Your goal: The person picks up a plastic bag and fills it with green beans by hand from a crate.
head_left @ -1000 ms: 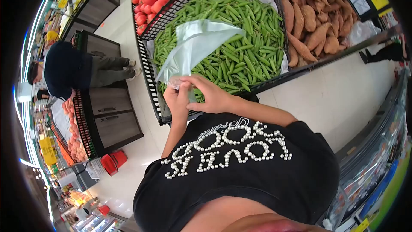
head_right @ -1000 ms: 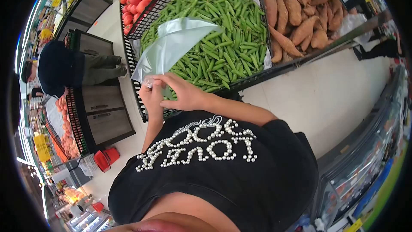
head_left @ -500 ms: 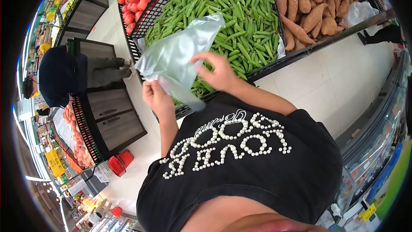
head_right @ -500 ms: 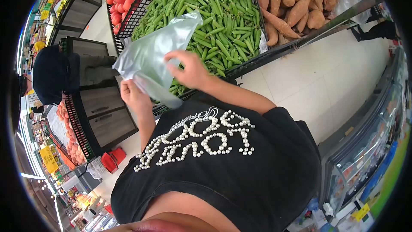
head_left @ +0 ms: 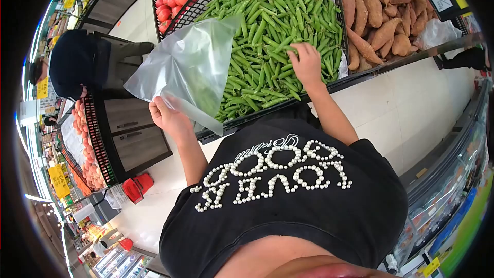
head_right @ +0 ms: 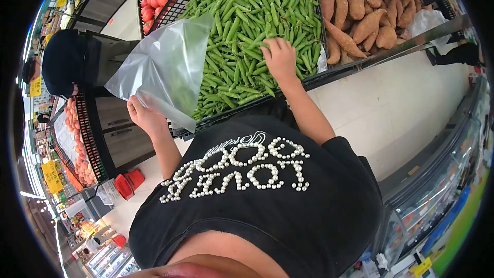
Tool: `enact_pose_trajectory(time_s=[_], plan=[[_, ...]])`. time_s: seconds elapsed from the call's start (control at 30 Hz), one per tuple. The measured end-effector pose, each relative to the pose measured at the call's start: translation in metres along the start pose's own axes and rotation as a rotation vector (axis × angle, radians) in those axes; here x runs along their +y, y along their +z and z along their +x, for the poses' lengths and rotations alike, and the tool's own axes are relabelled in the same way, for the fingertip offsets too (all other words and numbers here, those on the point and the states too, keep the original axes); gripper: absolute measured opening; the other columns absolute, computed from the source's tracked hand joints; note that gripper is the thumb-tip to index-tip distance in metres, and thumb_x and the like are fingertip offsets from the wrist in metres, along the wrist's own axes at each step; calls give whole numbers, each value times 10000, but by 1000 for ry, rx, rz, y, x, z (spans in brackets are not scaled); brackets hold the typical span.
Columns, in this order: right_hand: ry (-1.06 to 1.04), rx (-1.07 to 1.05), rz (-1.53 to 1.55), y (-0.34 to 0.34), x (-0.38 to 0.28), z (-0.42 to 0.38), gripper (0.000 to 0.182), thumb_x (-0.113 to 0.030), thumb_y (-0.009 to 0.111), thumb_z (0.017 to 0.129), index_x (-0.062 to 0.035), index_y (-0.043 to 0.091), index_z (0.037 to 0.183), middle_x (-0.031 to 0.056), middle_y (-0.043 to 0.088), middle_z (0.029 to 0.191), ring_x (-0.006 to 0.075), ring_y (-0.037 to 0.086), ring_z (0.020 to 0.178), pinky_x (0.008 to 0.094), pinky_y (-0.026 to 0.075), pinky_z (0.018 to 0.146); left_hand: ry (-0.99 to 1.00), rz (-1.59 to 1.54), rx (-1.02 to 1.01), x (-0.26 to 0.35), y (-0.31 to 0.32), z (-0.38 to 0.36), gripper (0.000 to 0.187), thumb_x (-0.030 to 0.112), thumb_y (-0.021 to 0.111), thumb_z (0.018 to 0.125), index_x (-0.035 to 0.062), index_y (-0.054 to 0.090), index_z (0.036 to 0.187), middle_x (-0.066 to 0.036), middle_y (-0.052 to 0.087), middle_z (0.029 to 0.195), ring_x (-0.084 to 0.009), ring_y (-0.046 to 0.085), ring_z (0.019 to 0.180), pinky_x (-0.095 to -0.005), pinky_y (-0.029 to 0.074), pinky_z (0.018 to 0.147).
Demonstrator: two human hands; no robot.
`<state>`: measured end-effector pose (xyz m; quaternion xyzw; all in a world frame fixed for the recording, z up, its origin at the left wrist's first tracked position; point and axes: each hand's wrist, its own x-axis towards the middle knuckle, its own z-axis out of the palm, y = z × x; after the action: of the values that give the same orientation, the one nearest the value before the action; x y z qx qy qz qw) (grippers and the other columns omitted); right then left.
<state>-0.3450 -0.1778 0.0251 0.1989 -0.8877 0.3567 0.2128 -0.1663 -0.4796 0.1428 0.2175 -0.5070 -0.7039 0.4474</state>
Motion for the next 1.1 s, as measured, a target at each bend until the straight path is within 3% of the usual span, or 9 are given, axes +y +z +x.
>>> enact_pose_trajectory(time_s=[0.07, 0.17, 0.2, 0.33, 0.43, 0.57, 0.77, 0.9, 1.1], plan=[[8, 101, 79, -4, -1, 7, 211, -195, 667, 859, -74, 631, 1029, 104, 665, 955, 303, 612, 856, 391, 440, 780, 1, -11, -33, 1, -6, 2, 157, 170, 510, 998, 72, 482, 879, -10, 587, 861, -89, 567, 778, -240, 476, 684], [395, 10, 403, -26, -21, 23, 193, -195, 641, 893, -62, 627, 1033, 122, 665, 989, 262, 622, 853, 341, 451, 765, 4, -6, -34, 5, -10, 2, 151, 169, 515, 997, 73, 482, 884, -5, 580, 866, -87, 562, 793, -241, 471, 686], [362, 84, 551, -21, -20, 26, 207, -206, 562, 957, -37, 605, 1068, 118, 674, 1029, 206, 628, 853, 297, 459, 759, 9, -5, -21, 6, -10, 2, 151, 169, 515, 997, 74, 482, 884, -2, 576, 861, -86, 559, 788, -240, 468, 683], [555, 64, 1089, -25, -20, 36, 285, -244, 427, 1027, -25, 567, 1142, 97, 665, 1101, 155, 618, 889, 275, 457, 785, 27, 1, 15, 6, -8, 2, 150, 164, 517, 996, 73, 485, 882, 3, 562, 836, -85, 547, 759, -240, 455, 669], [682, -7, 1398, -34, -24, 41, 278, -247, 408, 1033, -34, 554, 1136, 162, 625, 1168, 202, 616, 950, 314, 479, 797, 48, 3, 50, 5, -4, 2, 155, 159, 515, 997, 71, 484, 873, 2, 556, 824, -87, 540, 745, -245, 445, 659], [696, -57, 1573, -38, -27, 42, 243, -234, 461, 1014, -36, 562, 1113, 168, 609, 1194, 235, 614, 1009, 333, 498, 814, 37, -37, -2, 5, -5, 1, 144, 161, 500, 1002, 46, 519, 917, -26, 599, 896, -107, 578, 798, -253, 477, 713], [710, -51, 1566, -35, -30, 39, 219, -184, 539, 979, -86, 501, 1171, 165, 615, 1185, 254, 613, 1041, 353, 516, 824, 3, -13, 3, 4, -9, 2, 192, 169, 487, 1008, -1, 575, 1010, -72, 639, 981, -130, 614, 860, -266, 501, 786], [836, -71, 1648, -41, -40, 39, 237, -262, 458, 1010, -103, 477, 1185, 178, 597, 1211, 287, 598, 1075, 414, 505, 871, 19, 142, 11, -3, -24, 8, 215, 177, 493, 1008, -10, 599, 988, -44, 635, 923, -105, 592, 836, -244, 484, 758], [957, -145, 1960, -55, -48, 45, 484, -421, 267, 1029, -46, 436, 1284, 232, 494, 1327, 356, 511, 1203, 499, 418, 1008, 49, 164, -35, -8, -28, 9, 227, 221, 498, 1010, 22, 602, 981, -4, 621, 860, -72, 562, 712, -218, 460, 614]])
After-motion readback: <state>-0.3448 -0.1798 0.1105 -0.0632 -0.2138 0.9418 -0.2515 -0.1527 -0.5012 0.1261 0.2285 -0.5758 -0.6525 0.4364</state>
